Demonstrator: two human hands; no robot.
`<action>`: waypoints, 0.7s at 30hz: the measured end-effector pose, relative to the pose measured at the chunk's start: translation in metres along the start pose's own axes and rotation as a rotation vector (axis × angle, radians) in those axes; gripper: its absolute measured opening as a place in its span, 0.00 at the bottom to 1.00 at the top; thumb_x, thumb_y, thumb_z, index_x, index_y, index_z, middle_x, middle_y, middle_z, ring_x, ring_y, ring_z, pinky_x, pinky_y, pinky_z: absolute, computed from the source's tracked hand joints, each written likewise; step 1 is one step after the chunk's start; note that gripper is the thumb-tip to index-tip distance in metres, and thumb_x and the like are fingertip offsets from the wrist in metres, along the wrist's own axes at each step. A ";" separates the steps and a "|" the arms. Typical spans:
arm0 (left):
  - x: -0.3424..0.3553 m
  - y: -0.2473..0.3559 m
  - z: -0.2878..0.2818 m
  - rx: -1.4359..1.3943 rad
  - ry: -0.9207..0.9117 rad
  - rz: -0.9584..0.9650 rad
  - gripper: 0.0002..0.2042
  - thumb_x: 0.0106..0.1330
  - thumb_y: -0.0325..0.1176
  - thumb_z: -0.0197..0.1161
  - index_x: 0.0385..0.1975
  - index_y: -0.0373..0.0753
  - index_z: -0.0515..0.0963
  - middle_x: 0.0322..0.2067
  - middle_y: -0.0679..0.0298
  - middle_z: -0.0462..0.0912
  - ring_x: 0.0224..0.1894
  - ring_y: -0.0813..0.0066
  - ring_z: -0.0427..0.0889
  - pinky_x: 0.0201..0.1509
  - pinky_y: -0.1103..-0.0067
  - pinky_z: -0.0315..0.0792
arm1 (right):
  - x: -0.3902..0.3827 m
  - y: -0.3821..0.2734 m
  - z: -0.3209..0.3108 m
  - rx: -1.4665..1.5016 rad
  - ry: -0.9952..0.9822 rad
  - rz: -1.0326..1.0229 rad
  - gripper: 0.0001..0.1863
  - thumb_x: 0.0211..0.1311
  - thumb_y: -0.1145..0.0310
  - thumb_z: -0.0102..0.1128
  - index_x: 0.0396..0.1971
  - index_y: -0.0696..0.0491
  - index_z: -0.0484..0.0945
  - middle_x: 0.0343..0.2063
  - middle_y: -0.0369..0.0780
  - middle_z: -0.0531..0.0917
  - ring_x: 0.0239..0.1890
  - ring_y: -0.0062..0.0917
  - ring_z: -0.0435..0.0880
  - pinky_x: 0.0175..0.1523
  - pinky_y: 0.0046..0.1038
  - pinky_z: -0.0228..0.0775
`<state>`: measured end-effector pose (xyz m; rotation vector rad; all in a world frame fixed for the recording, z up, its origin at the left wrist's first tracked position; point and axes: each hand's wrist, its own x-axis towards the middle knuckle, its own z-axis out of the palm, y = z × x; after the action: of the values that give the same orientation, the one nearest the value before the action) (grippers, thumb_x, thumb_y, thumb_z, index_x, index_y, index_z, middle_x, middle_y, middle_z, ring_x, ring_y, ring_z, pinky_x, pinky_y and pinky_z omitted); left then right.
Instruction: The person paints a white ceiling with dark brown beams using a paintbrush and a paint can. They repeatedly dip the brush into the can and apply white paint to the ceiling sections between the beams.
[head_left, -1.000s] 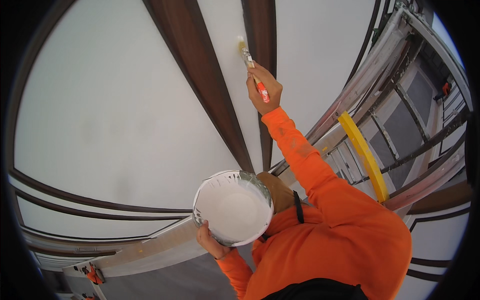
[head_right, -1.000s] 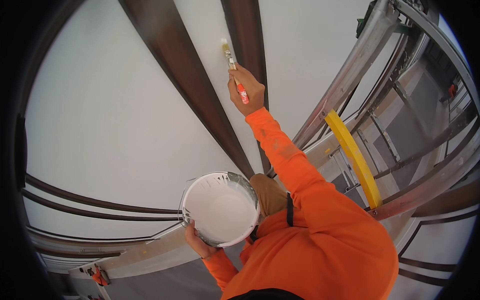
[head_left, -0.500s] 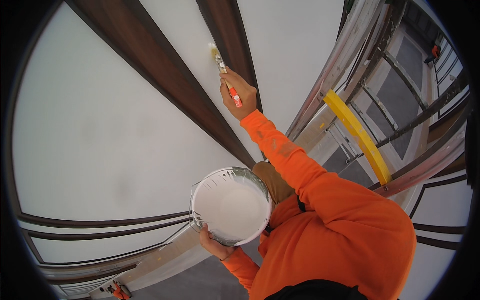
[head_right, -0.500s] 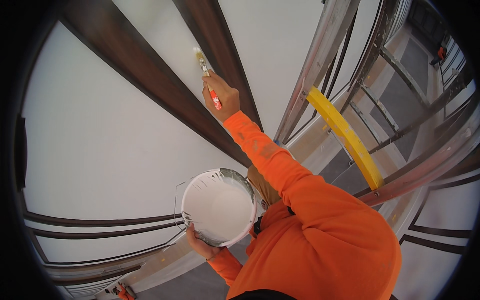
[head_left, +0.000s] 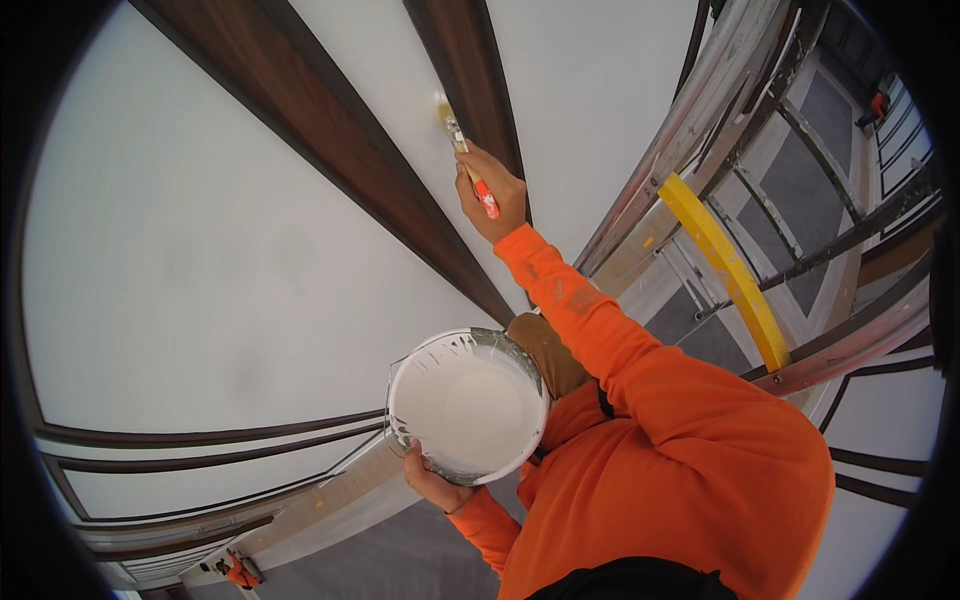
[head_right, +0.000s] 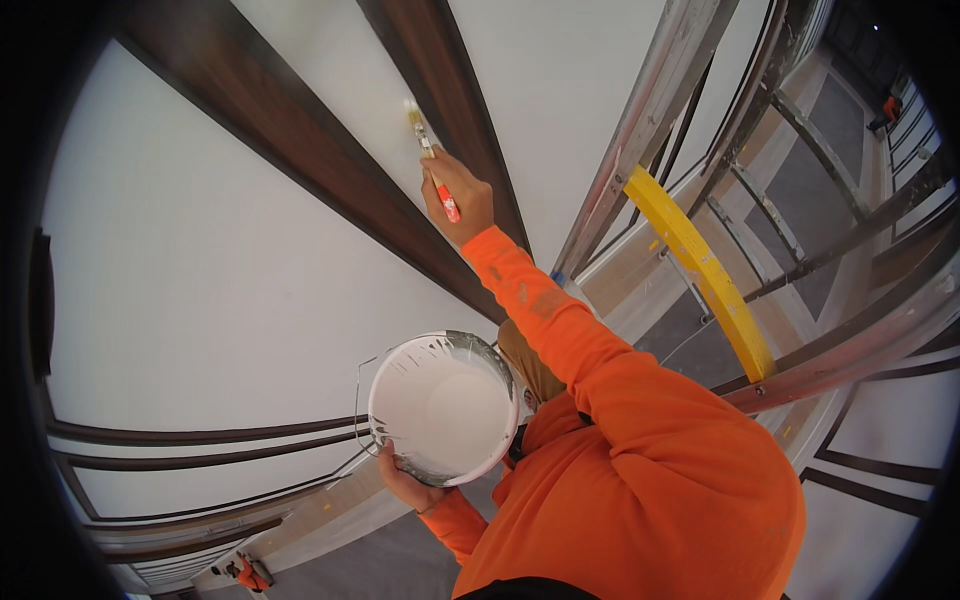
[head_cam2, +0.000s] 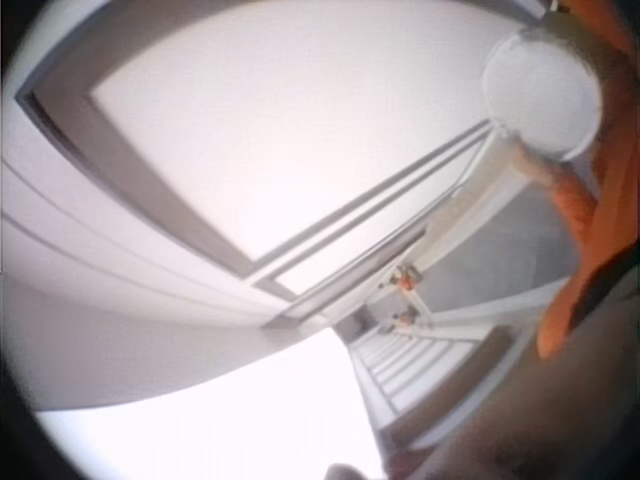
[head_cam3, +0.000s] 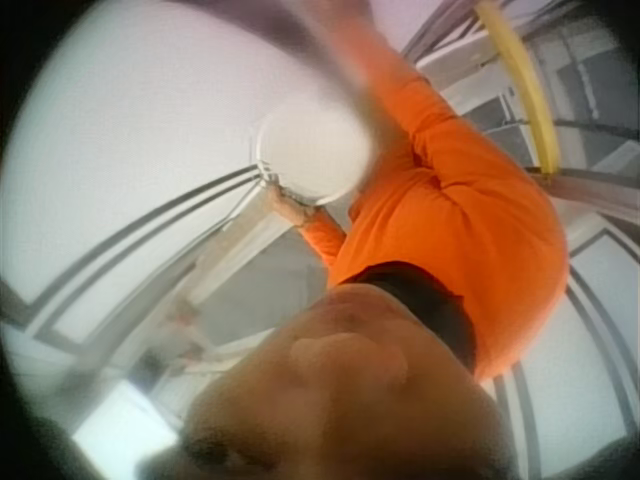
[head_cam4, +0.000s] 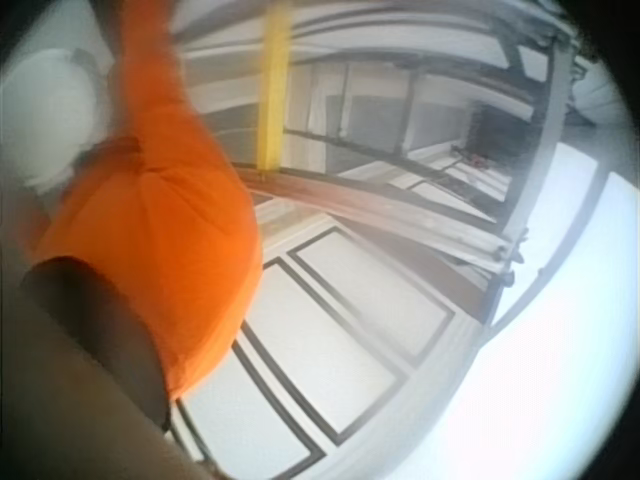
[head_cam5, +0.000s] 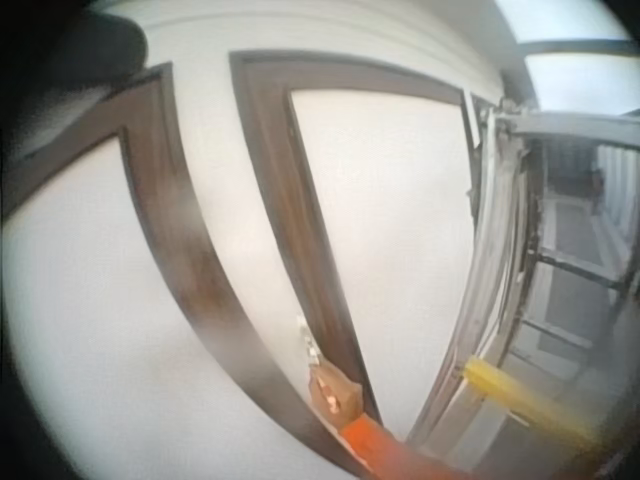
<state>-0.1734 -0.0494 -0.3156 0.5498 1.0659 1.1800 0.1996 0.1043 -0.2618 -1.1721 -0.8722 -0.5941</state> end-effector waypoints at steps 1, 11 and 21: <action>-0.002 0.001 0.006 -0.034 0.038 0.012 0.14 0.70 0.39 0.54 0.44 0.34 0.74 0.42 0.59 0.81 0.44 0.66 0.82 0.48 0.69 0.77 | -0.003 0.002 -0.001 0.000 -0.007 0.007 0.12 0.58 0.78 0.68 0.43 0.53 0.83 0.47 0.49 0.87 0.42 0.41 0.90 0.41 0.30 0.85; 0.003 -0.005 -0.004 0.034 0.035 0.007 0.21 0.71 0.40 0.51 0.55 0.31 0.75 0.51 0.55 0.83 0.51 0.63 0.83 0.55 0.67 0.77 | -0.057 0.025 -0.023 -0.050 -0.107 0.136 0.12 0.59 0.76 0.68 0.43 0.51 0.83 0.47 0.47 0.87 0.42 0.41 0.90 0.43 0.31 0.85; -0.006 -0.005 0.021 -0.063 0.204 0.048 0.14 0.66 0.35 0.59 0.21 0.43 0.62 0.26 0.68 0.71 0.30 0.76 0.74 0.35 0.77 0.70 | -0.075 0.045 -0.057 0.020 -0.404 0.169 0.09 0.58 0.76 0.68 0.40 0.53 0.84 0.42 0.45 0.89 0.38 0.40 0.90 0.42 0.31 0.83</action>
<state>-0.1529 -0.0532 -0.3087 0.4136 1.1894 1.3285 0.2094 0.0603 -0.3559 -1.3563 -1.1018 -0.2104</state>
